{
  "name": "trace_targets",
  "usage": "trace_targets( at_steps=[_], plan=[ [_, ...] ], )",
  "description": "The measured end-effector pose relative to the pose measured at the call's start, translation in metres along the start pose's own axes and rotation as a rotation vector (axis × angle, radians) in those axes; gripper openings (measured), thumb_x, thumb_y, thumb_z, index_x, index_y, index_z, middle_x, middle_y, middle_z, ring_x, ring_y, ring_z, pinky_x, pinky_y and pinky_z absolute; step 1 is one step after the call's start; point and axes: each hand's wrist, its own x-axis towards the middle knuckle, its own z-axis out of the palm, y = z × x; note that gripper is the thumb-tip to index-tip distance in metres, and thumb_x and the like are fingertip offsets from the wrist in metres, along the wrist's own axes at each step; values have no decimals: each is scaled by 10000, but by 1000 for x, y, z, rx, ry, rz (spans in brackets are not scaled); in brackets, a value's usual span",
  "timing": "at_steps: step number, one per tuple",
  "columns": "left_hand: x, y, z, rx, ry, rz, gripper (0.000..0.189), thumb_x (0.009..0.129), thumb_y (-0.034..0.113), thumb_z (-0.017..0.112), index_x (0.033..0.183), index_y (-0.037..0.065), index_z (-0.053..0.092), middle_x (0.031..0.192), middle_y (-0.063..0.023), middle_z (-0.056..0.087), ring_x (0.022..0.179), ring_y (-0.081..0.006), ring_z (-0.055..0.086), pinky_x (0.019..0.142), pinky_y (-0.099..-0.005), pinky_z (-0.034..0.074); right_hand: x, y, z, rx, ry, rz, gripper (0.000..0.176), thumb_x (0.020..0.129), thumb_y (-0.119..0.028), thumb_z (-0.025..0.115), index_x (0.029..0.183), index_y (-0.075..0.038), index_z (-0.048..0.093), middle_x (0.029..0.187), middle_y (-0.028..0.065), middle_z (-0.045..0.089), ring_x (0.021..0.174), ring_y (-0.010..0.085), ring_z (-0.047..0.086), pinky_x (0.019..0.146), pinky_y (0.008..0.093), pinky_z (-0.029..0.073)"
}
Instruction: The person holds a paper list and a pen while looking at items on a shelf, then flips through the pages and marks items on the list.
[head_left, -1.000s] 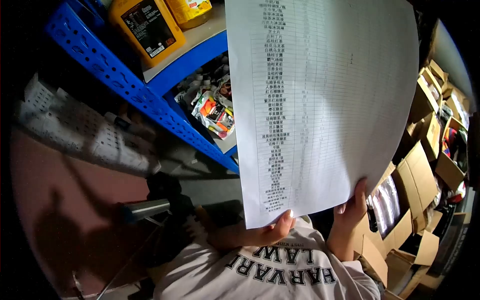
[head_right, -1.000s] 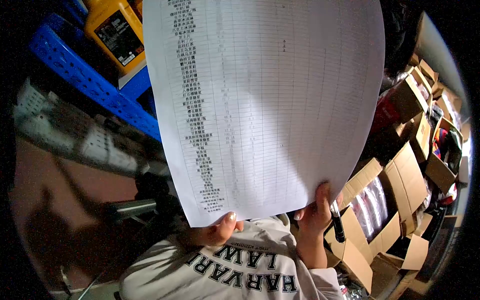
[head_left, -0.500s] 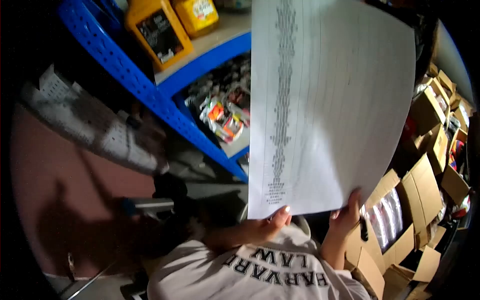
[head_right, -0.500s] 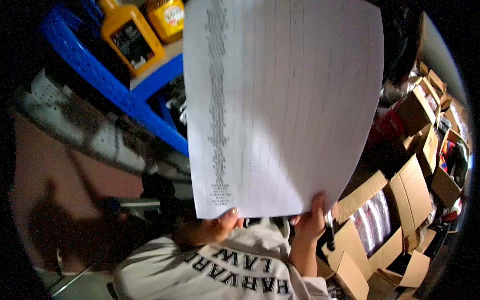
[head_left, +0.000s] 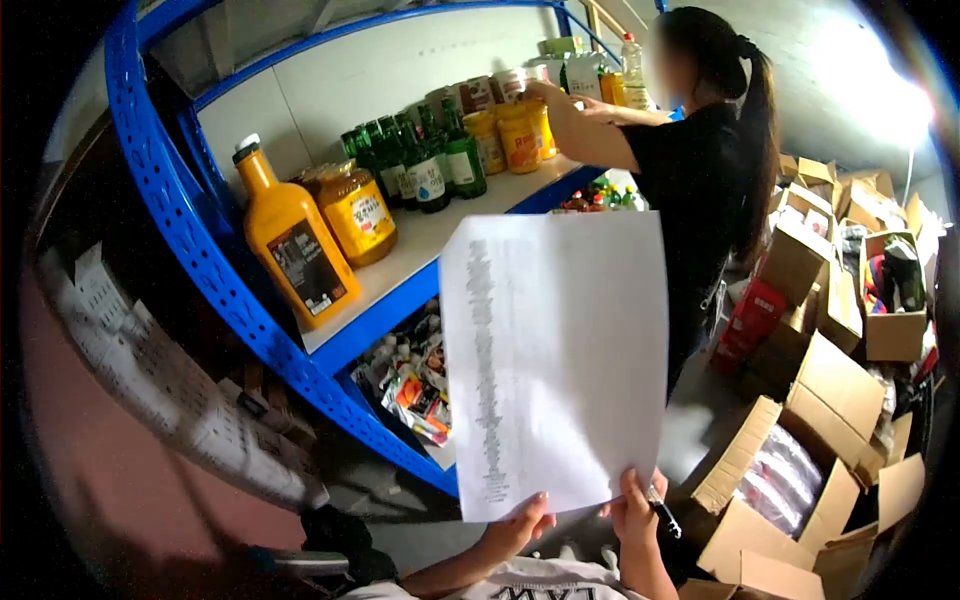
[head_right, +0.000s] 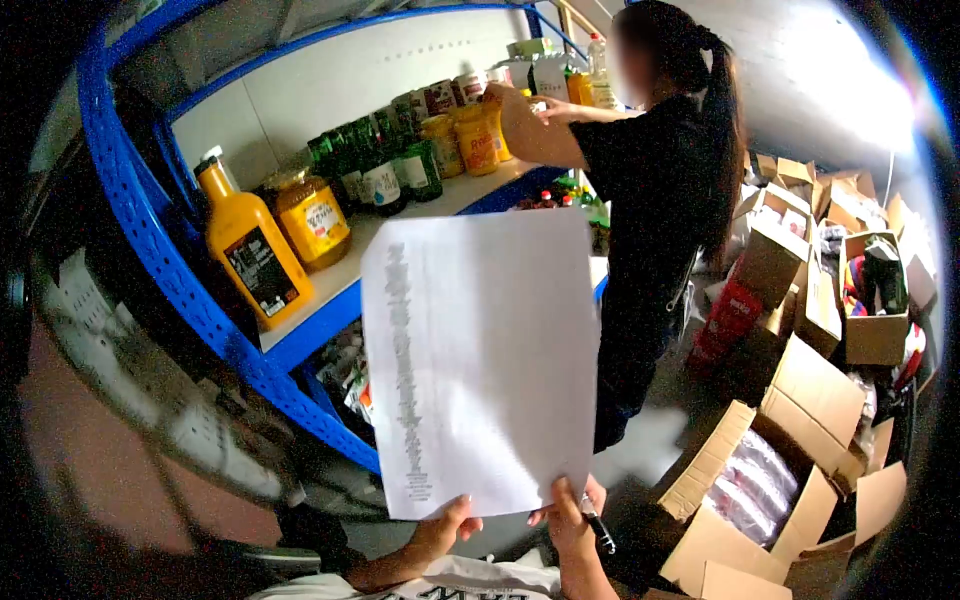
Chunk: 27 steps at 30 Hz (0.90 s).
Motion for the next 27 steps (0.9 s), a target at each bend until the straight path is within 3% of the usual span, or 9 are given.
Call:
trace_targets(
  at_steps=[8, 9, 12, 16, 18, 19, 22, 23, 27],
  plan=[
    [0, -16, -8, -65, -91, -93, 329, 800, 393, 432, 853, 70, 464, 686, -5, 482, 642, -81, 492, 512, -189, 396, -5, 4, 4, -181, -70, -77, 257, 740, -213, 544, 776, 33, 482, 588, 81, 502, 415, 163, 506, 343, 249, 435],
    [-3, -11, -2, 102, -76, -88, 495, 798, 516, 291, 843, 43, 430, 674, -41, 461, 543, -92, 389, 496, -217, 338, -5, 3, 4, -206, -69, -87, 267, 741, -226, 544, 776, 32, 485, 591, 84, 507, 417, 165, 508, 351, 252, 434],
    [-12, -14, 13, -3, 170, -110, 468, 796, 512, 311, 827, 62, 438, 669, -32, 456, 541, -92, 389, 492, -213, 340, -9, -4, 2, -394, -119, -123, 251, 768, -174, 526, 865, 57, 521, 606, 100, 532, 458, 189, 531, 415, 281, 431],
    [-13, -39, -18, 27, -155, -43, 388, 809, 455, 354, 758, 81, 445, 605, -16, 430, 515, -90, 383, 446, -216, 336, -10, 5, -13, -707, -138, -162, 195, 757, -133, 515, 870, 24, 543, 605, 67, 532, 491, 111, 506, 447, 255, 434],
    [-20, -40, -11, 158, 50, 110, 472, 848, 417, 256, 564, 75, 416, 470, 14, 364, 425, -91, 337, 393, -218, 275, -11, -5, -8, -771, -89, -278, 170, 752, -98, 498, 868, 14, 551, 603, 86, 530, 481, 140, 525, 446, 264, 444],
    [-23, -40, -15, 147, 63, 111, 460, 853, 402, 254, 578, 73, 421, 482, 11, 373, 429, -92, 341, 392, -219, 279, -13, -8, -5, -440, -35, -58, 186, 770, -113, 455, 855, 19, 555, 588, 103, 527, 457, 173, 535, 443, 273, 448],
    [-23, -50, -4, -56, 336, 3, 383, 835, 441, 279, 698, 101, 391, 514, -3, 335, 421, -88, 272, 405, -210, 220, -13, -18, -16, -266, -97, -85, 470, 810, -388, 377, 1022, 29, 425, 601, 163, 553, 444, 211, 540, 422, 270, 433],
    [-15, -87, -20, 207, 322, 143, 383, 837, 436, 279, 683, 102, 388, 508, 4, 328, 421, -83, 258, 407, -206, 212, -12, -20, -18, -299, -116, -119, 559, 791, -471, 358, 1072, 13, 358, 618, 185, 561, 442, 216, 540, 426, 262, 427],
    [-24, -47, 9, -236, 335, 141, 386, 835, 426, 299, 642, 108, 402, 491, 21, 316, 413, -68, 228, 397, -196, 191, -4, -22, -25, -321, -171, -51, 330, 807, -289, 415, 931, 16, 421, 591, 107, 528, 506, 159, 525, 452, 248, 420]
  ],
)
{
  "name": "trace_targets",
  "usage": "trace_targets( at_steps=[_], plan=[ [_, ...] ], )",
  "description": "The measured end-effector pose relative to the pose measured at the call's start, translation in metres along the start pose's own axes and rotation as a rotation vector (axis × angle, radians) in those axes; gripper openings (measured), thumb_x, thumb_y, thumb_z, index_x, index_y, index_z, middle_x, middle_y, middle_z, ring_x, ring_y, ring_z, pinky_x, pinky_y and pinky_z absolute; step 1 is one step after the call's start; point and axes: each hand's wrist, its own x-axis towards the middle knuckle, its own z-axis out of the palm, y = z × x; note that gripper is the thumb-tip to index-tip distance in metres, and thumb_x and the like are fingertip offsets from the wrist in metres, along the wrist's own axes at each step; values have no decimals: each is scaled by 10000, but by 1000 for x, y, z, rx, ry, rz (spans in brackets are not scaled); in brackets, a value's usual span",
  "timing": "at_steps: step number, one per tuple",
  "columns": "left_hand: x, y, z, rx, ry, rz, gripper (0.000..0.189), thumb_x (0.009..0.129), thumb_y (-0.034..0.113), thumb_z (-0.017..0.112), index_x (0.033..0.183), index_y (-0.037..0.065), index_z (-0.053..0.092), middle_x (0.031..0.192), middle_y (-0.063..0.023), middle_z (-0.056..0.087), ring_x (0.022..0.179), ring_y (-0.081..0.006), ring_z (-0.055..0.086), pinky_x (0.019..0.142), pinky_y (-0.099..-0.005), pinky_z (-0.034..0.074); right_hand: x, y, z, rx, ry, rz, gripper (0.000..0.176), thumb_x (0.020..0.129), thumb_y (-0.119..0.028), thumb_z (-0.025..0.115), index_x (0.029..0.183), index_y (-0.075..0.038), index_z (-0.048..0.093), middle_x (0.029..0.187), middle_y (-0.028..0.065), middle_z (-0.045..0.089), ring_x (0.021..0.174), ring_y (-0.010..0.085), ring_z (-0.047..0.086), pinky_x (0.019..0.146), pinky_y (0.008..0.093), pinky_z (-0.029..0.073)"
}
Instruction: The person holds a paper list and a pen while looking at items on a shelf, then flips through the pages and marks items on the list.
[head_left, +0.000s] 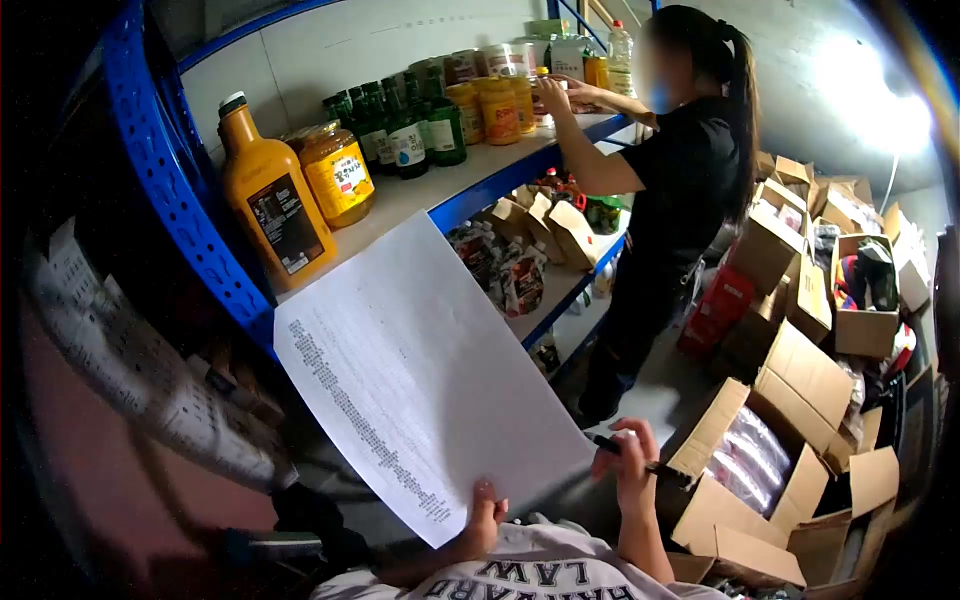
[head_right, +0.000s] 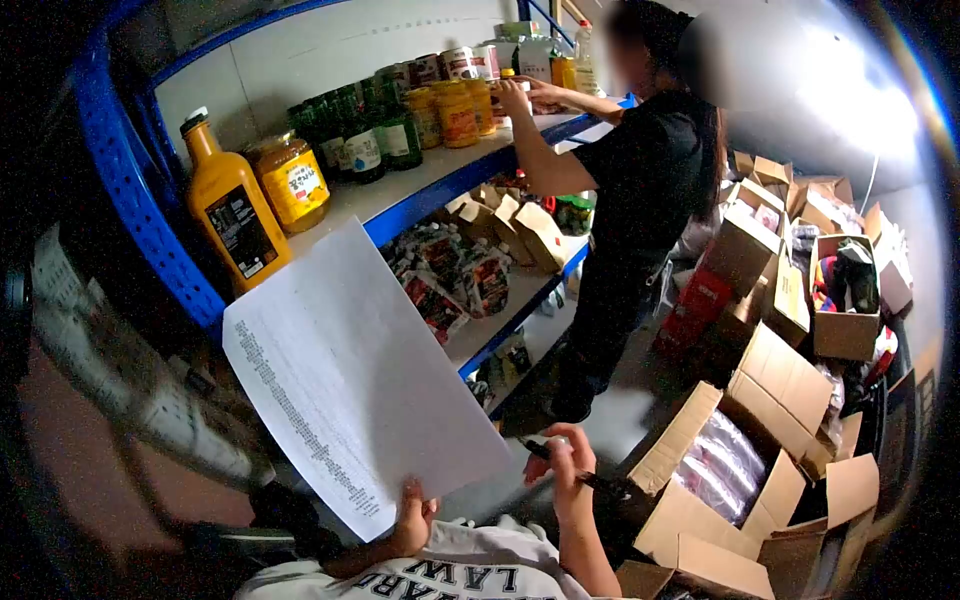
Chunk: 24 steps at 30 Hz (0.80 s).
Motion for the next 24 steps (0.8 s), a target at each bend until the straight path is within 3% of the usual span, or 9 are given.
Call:
trace_targets(
  at_steps=[3, 5, 7, 9, 10, 14, 17, 20, 24],
  plan=[
    [4, -11, -11, -59, -239, 222, 369, 830, 409, 334, 634, 109, 423, 477, 23, 321, 393, -70, 222, 385, -194, 180, 5, 0, 12, -271, 54, 70, 114, 745, -5, 509, 850, 29, 481, 669, 72, 526, 591, 119, 521, 522, 243, 441],
    [2, -11, -11, -199, -139, 345, 340, 837, 363, 345, 619, 107, 397, 465, 23, 310, 381, -65, 224, 380, -198, 181, 4, 8, 11, -324, -43, -56, 170, 737, 17, 509, 906, 21, 493, 699, 69, 546, 611, 118, 531, 565, 242, 446],
    [4, -9, -5, -342, -32, 464, 321, 845, 317, 357, 604, 105, 371, 453, 23, 300, 370, -60, 226, 375, -203, 183, 4, 19, 1, -179, -89, 105, 203, 687, 51, 537, 888, 22, 533, 758, 80, 572, 601, 115, 531, 602, 222, 435],
    [3, -4, 0, -372, 68, 535, 316, 855, 299, 323, 593, 127, 358, 444, 30, 299, 362, -72, 217, 405, -192, 194, -3, 11, 8, -514, -78, 127, 176, 663, 13, 575, 838, 10, 557, 679, 85, 549, 552, 127, 509, 556, 223, 415],
    [5, -9, -5, -350, 70, 552, 338, 847, 327, 329, 580, 122, 358, 441, 28, 302, 354, -68, 223, 386, -191, 195, -2, 8, 8, -758, -130, -112, 149, 649, -31, 604, 792, -4, 570, 647, 90, 500, 554, 147, 472, 513, 240, 384],
    [4, -15, -12, -378, -15, 590, 307, 850, 323, 341, 617, 126, 379, 444, 35, 304, 379, -76, 248, 428, -196, 231, 2, 2, 26, -508, -320, -225, 112, 722, -49, 542, 803, 14, 494, 723, 104, 485, 640, 184, 450, 597, 258, 369],
    [5, -24, -16, -449, 26, 576, 257, 849, 321, 349, 699, 123, 417, 480, 21, 340, 404, -80, 270, 442, -204, 251, -6, -3, 33, -129, -422, -13, 135, 768, -97, 503, 808, 30, 483, 738, 88, 492, 666, 162, 457, 616, 258, 373],
    [-1, -12, -16, -417, -31, 557, 204, 845, 307, 372, 810, 118, 439, 514, 13, 371, 444, -70, 289, 457, -209, 258, -4, -11, 38, -85, -506, -77, 225, 801, -182, 459, 830, 38, 496, 678, 75, 496, 609, 127, 475, 568, 230, 382],
    [10, -28, -50, 258, -21, 936, 233, 819, 163, 443, 1028, 64, 406, 786, -66, 479, 609, -128, 423, 543, -242, 357, -9, -15, 49, 69, -552, -46, 244, 800, -202, 458, 859, 29, 508, 601, 56, 508, 512, 96, 480, 475, 212, 378]
  ],
)
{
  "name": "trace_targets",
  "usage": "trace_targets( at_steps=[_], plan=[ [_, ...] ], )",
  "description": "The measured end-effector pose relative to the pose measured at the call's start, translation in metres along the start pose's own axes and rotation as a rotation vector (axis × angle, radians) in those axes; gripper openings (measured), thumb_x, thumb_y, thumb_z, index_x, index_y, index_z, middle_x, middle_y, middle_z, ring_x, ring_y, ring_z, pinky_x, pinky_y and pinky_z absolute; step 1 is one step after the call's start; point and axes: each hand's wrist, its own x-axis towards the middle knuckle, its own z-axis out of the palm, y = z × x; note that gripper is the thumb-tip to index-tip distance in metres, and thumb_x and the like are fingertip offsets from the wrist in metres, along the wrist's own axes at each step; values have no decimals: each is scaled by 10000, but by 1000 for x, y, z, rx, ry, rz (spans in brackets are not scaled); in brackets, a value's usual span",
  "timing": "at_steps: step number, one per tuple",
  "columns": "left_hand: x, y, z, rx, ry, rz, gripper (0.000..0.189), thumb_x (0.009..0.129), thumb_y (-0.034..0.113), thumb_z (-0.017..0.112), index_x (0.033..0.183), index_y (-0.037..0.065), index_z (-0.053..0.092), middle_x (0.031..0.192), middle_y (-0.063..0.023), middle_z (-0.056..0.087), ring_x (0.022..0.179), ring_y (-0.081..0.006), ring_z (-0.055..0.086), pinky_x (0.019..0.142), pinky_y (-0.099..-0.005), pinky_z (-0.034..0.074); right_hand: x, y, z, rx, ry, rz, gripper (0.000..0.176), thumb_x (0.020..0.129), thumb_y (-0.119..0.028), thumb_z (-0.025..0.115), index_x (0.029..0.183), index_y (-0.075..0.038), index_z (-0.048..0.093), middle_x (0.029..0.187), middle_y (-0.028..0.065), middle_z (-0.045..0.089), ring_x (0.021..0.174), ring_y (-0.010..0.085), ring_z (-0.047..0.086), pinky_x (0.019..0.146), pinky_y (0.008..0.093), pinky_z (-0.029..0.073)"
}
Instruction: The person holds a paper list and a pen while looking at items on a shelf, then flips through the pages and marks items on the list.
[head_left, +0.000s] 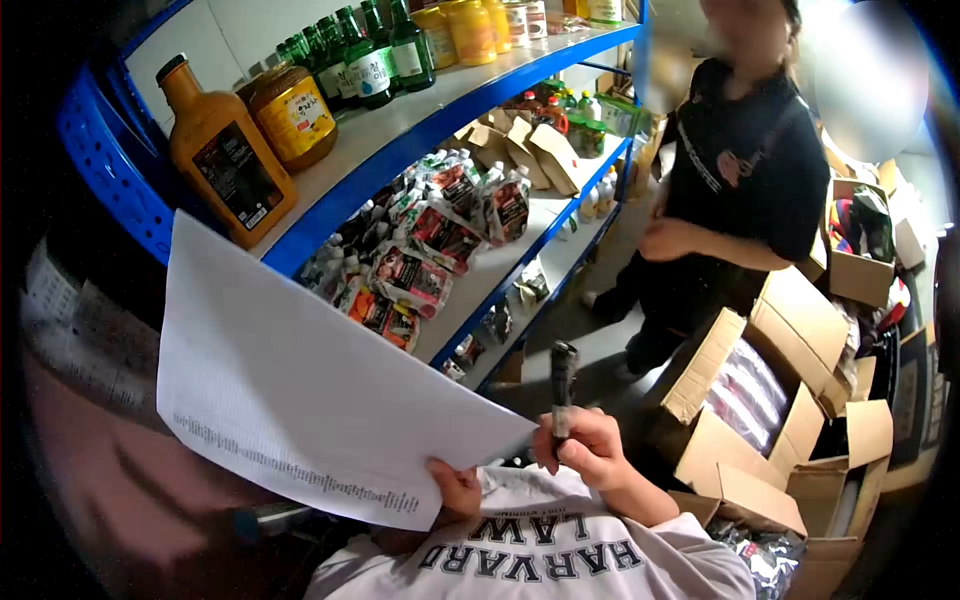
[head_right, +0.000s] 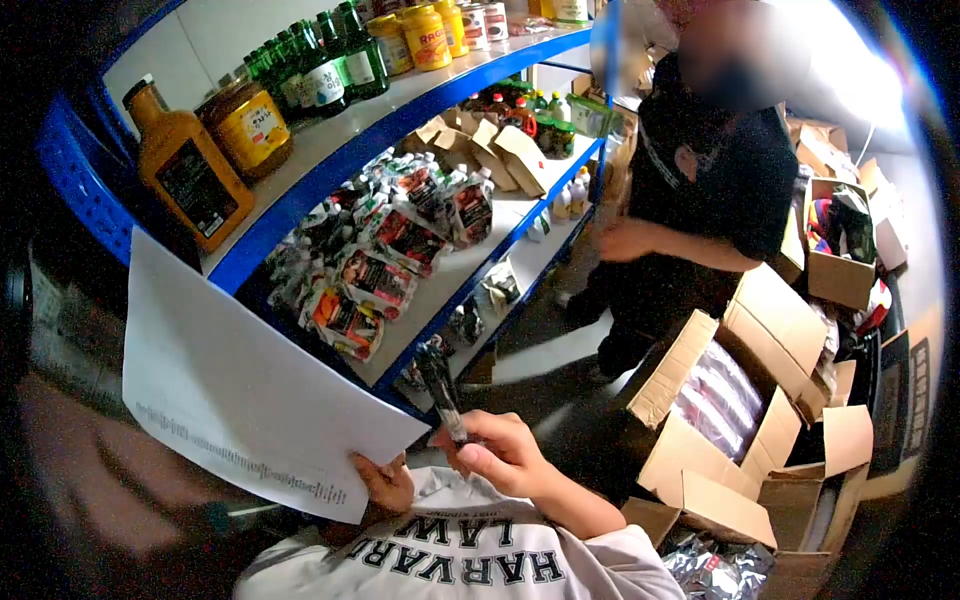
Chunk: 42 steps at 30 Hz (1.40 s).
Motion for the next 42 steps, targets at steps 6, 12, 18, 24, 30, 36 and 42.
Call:
trace_targets(
  at_steps=[6, 12, 18, 24, 30, 36, 42],
  plan=[
    [-7, -60, -3, -281, -55, -406, 353, 806, 237, 460, 1110, 88, 362, 868, -50, 458, 634, -115, 433, 528, -200, 362, -9, 18, 6, 89, 295, 110, 223, 805, -190, 447, 903, 3, 503, 618, 0, 471, 509, 51, 406, 467, 178, 333],
    [53, -46, 63, -566, 150, -858, 205, 793, 288, 497, 893, 110, 476, 770, 17, 439, 661, -68, 438, 599, -182, 408, -10, 21, 9, -187, 388, 309, 240, 788, -160, 478, 940, 19, 527, 525, -60, 391, 440, 18, 311, 414, 155, 239],
    [90, -32, 88, -395, 34, -728, 199, 794, 281, 494, 885, 106, 474, 763, 15, 440, 654, -69, 437, 594, -183, 406, -3, 27, 21, -454, 270, 259, 244, 760, -119, 516, 930, 56, 532, 576, 39, 521, 483, 59, 436, 451, 198, 360],
    [94, -29, 91, -365, 23, -722, 193, 796, 275, 490, 878, 101, 473, 756, 12, 440, 648, -70, 436, 589, -185, 405, 19, 22, 27, -451, 303, 207, 251, 767, -129, 509, 937, 55, 529, 607, -9, 481, 549, 38, 377, 479, 162, 297],
    [100, -23, 91, -344, 30, -730, 187, 798, 268, 487, 870, 97, 471, 749, 9, 441, 641, -71, 435, 584, -186, 403, 28, 16, 29, -530, 295, 150, 230, 764, -117, 512, 930, 39, 541, 604, 1, 493, 534, 38, 385, 468, 166, 316],
    [121, -22, 97, -332, 33, -738, 181, 799, 262, 483, 863, 93, 470, 742, 6, 442, 635, -72, 434, 579, -187, 402, 54, 11, 25, -565, 311, 107, 237, 761, -129, 520, 938, 27, 544, 578, -10, 484, 518, 24, 370, 453, 157, 297],
    [126, -22, 98, -330, 28, -739, 176, 801, 256, 480, 855, 89, 468, 736, 4, 442, 628, -73, 433, 574, -189, 400, 57, 1, 22, -568, 293, 227, 229, 736, -126, 538, 915, 15, 550, 749, 123, 597, 630, 123, 561, 576, 241, 429]
  ],
)
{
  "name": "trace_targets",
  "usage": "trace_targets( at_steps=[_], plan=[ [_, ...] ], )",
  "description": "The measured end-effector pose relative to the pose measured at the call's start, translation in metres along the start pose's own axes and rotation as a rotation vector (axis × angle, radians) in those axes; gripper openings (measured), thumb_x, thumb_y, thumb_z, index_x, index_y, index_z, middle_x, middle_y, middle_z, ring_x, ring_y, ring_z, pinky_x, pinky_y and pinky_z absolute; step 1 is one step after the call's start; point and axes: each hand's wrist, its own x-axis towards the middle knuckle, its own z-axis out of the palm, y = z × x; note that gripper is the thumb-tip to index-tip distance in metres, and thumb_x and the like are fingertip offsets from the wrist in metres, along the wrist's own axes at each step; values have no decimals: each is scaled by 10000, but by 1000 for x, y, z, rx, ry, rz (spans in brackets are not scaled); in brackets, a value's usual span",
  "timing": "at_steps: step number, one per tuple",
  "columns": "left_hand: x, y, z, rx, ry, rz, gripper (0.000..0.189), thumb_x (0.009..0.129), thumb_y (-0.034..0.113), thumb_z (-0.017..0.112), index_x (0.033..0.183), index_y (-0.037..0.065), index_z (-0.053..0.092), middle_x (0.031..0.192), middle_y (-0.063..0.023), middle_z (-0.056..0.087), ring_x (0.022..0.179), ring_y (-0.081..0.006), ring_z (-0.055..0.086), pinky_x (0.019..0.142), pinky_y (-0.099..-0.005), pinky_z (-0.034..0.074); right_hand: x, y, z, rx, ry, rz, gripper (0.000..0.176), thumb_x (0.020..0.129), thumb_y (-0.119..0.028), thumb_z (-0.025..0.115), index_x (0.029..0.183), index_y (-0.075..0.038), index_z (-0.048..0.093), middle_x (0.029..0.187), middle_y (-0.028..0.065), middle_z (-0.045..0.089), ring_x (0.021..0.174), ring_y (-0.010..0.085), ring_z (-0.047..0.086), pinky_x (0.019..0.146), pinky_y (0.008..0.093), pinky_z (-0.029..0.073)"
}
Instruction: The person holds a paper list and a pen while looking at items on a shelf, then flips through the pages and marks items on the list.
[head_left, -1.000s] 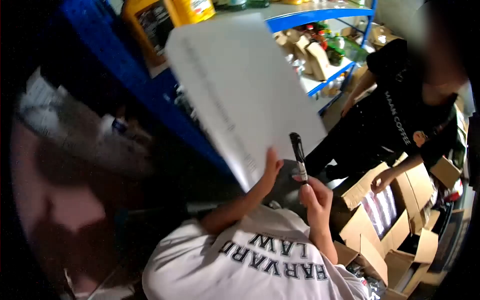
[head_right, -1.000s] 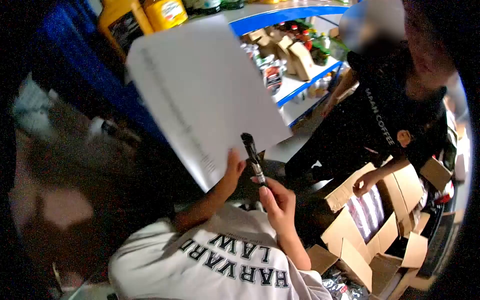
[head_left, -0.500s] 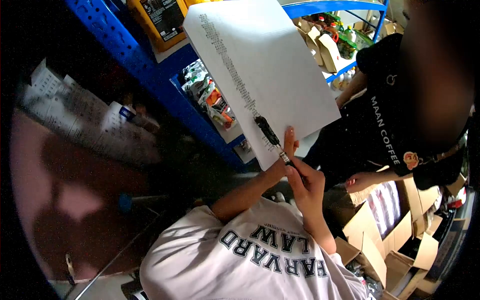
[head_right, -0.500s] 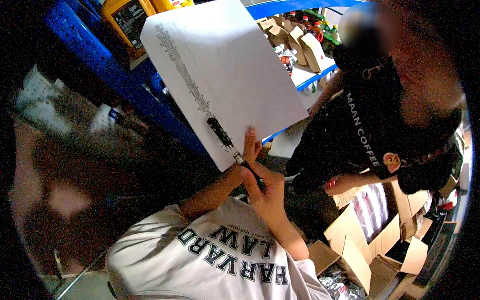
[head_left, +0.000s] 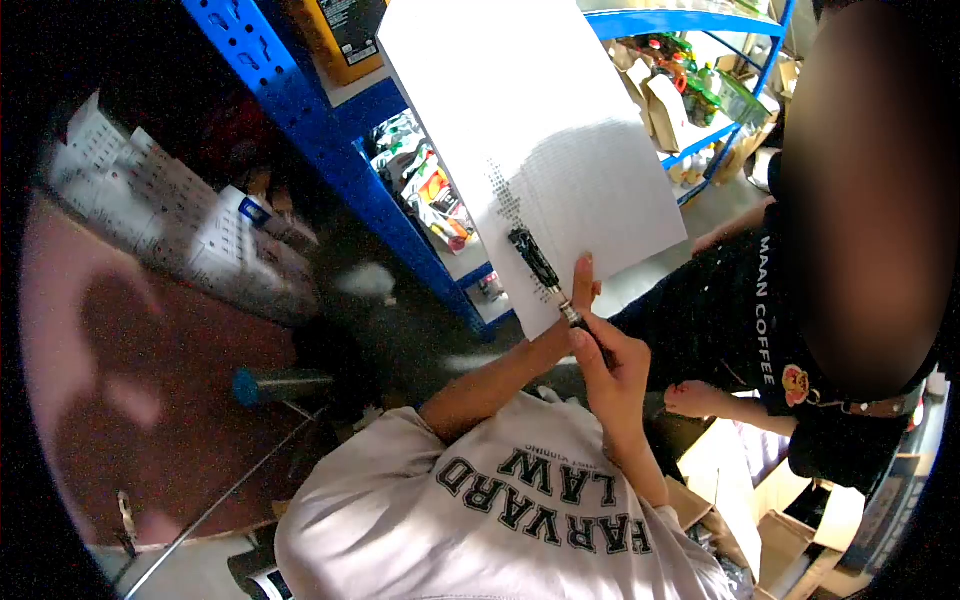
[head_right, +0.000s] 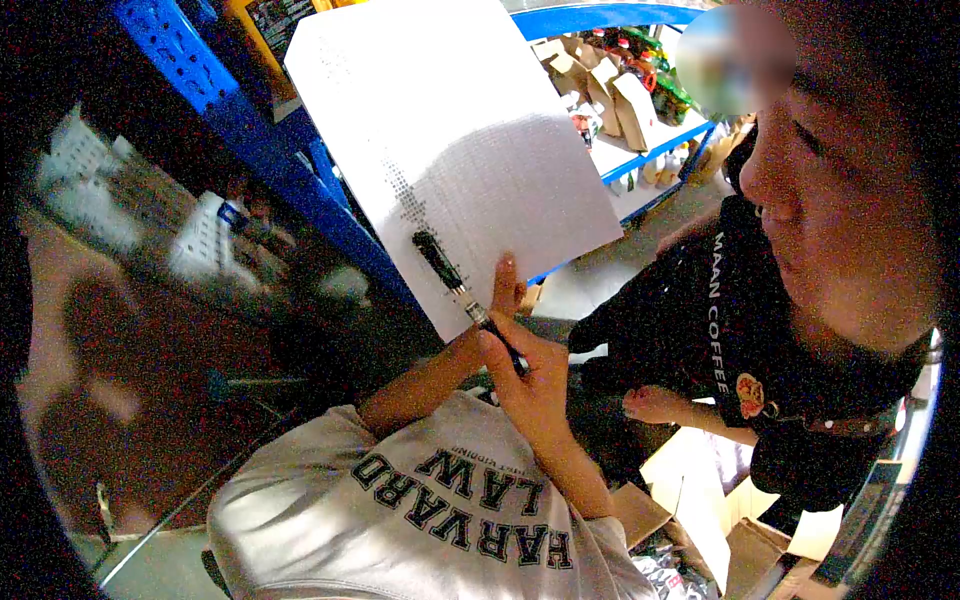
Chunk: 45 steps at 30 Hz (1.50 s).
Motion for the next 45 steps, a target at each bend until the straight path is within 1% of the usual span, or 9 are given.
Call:
trace_targets(
  at_steps=[8, 11, 14, 23, 26, 32, 38, 41, 45],
  plan=[
    [7, 6, 5, 16, -4, 2, 169, 803, 247, 475, 845, 83, 466, 727, 0, 443, 619, -74, 432, 567, -191, 398, 4, -4, -4, 15, 4, 32, 228, 735, -124, 542, 917, 13, 552, 713, 108, 596, 590, 107, 543, 541, 232, 422],
    [9, 8, 6, 18, -7, -5, 167, 804, 244, 474, 842, 81, 465, 723, -1, 444, 616, -75, 431, 564, -192, 398, 5, -12, -10, 46, -23, 163, 224, 738, -115, 538, 920, 13, 551, 674, 93, 589, 548, 85, 512, 514, 221, 412],
    [9, 8, 8, 21, -16, -10, 165, 805, 241, 472, 838, 79, 465, 720, -3, 444, 612, -75, 431, 562, -192, 397, 5, -3, -9, 27, 33, 17, 219, 739, -109, 534, 918, 17, 552, 655, 85, 582, 525, 71, 489, 492, 211, 401],
    [10, 10, 9, 24, -25, -9, 159, 808, 231, 467, 827, 73, 462, 710, -7, 445, 603, -77, 429, 554, -195, 395, 4, 1, -12, 32, 31, 39, 221, 734, -112, 542, 909, 22, 554, 686, 95, 590, 540, 73, 500, 502, 210, 403],
    [9, 11, 8, 22, -32, -14, 158, 808, 228, 465, 823, 71, 462, 706, -8, 445, 599, -77, 429, 552, -195, 394, 5, -1, -13, 22, 5, 85, 226, 732, -115, 544, 909, 25, 554, 701, 103, 595, 555, 72, 509, 511, 212, 406],
    [8, 12, 9, 24, -39, -15, 155, 810, 221, 461, 816, 67, 460, 700, -11, 446, 593, -78, 428, 547, -197, 393, 5, -2, -11, 18, 40, 22, 225, 733, -111, 542, 912, 24, 553, 686, 91, 592, 544, 61, 488, 499, 207, 398],
    [7, 12, 10, 26, -41, -11, 152, 812, 215, 458, 808, 63, 458, 693, -13, 447, 586, -79, 427, 541, -198, 391, 3, -5, -13, 3, -3, 107, 222, 733, -99, 542, 915, 26, 552, 705, 96, 596, 567, 63, 496, 517, 201, 404],
    [7, 13, 10, 28, -42, -6, 151, 813, 212, 456, 804, 60, 458, 689, -15, 447, 583, -80, 426, 539, -199, 391, 5, -4, -10, 17, 44, 33, 223, 732, -98, 544, 916, 28, 551, 714, 101, 595, 574, 64, 498, 519, 196, 402],
    [6, 14, 7, 34, -47, -2, 150, 814, 207, 454, 800, 58, 457, 685, -17, 447, 578, -80, 426, 535, -200, 390, 4, 2, -10, 50, 72, 39, 220, 730, -93, 549, 915, 25, 553, 723, 102, 595, 572, 67, 500, 517, 199, 404]
  ],
)
